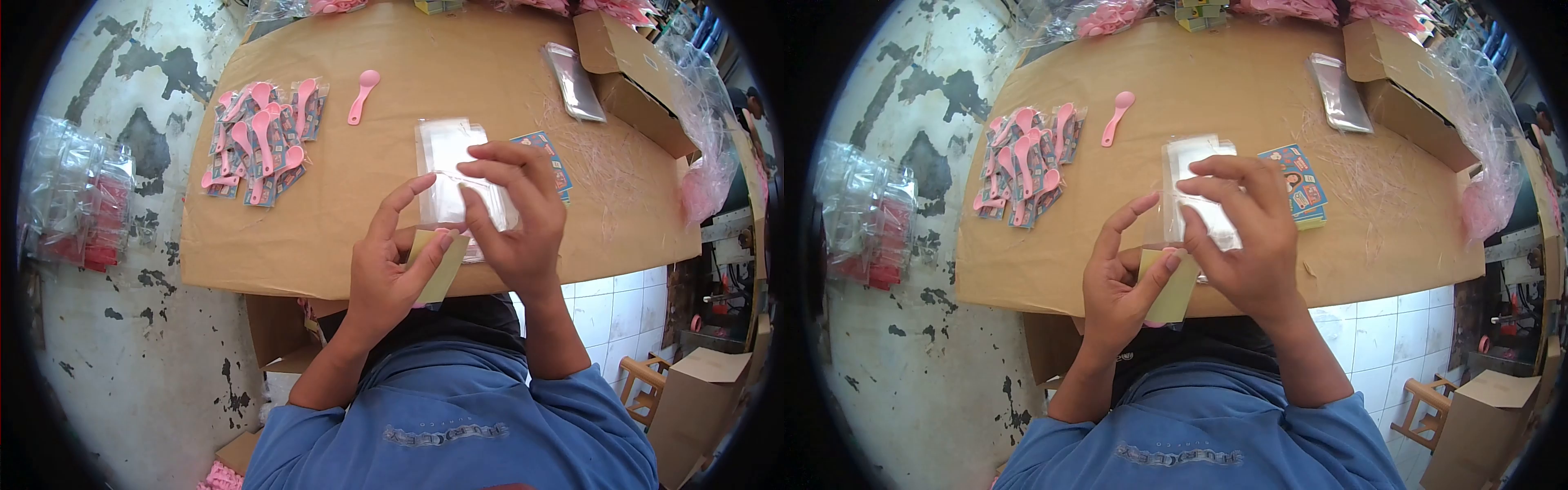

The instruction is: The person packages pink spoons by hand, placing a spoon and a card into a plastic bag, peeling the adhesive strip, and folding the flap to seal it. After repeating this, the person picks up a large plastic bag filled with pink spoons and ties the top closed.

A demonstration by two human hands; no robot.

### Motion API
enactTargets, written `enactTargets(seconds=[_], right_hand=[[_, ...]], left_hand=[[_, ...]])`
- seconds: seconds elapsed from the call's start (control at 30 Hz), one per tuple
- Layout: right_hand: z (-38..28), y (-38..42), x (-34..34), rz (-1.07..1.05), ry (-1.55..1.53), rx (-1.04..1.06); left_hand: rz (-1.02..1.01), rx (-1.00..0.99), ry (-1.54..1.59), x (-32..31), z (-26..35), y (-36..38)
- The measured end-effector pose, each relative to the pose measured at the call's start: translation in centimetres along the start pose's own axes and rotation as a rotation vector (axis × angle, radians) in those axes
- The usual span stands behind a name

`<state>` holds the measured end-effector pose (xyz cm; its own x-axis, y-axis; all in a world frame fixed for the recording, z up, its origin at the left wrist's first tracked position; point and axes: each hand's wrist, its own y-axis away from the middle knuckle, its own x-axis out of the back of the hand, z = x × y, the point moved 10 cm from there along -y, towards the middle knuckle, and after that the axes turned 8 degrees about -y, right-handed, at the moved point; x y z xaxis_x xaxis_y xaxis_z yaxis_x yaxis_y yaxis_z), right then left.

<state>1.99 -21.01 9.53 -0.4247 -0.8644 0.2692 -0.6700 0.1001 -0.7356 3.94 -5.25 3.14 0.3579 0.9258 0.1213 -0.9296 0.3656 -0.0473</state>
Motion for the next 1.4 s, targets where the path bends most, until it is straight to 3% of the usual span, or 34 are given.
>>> enactTargets(seconds=[0.33, 0.63, 0.73, 0.83, 0.9, 1.03, 1.13, 1.2, 1.4], right_hand=[[-1.4, 0.3, -0.9, 0.062, 0.125, 0.093], [-0.5, 0.3, -0.9, 0.117, -0.014, 0.023], [1.2, 0.6, 0.8, 0.277, -0.125, -0.007], [5.4, 1.2, 3.7, 0.607, -0.746, -0.304], [5.8, 1.2, 5.3, 0.631, -0.827, -0.325], [5.2, 1.3, 4.2, 0.323, -0.943, -0.387], [4.9, 3.0, 0.1, 0.042, -0.846, -0.633], [4.6, 3.9, -2.4, -0.113, -0.795, -0.698], [5.2, 5.0, -5.2, -0.202, -0.669, -0.713]], left_hand=[[-0.007, -0.119, -0.219, 0.0, 0.1, 0.4], [-0.027, -0.219, -0.364, 0.2, 0.7, 0.7], [-0.059, -0.209, -0.259, 0.0, 0.5, 0.5], [-0.023, -0.066, 0.053, 0.4, -0.6, 0.2], [0.010, 0.031, 0.154, 1.1, -1.3, 0.0], [0.090, 0.034, 0.290, 1.6, -2.3, -0.7], [0.061, 0.065, 0.342, 1.6, -1.7, -0.7], [0.098, -0.045, 0.324, 2.1, -1.4, -0.9], [0.077, -0.052, 0.260, 2.9, -1.9, -0.6]])
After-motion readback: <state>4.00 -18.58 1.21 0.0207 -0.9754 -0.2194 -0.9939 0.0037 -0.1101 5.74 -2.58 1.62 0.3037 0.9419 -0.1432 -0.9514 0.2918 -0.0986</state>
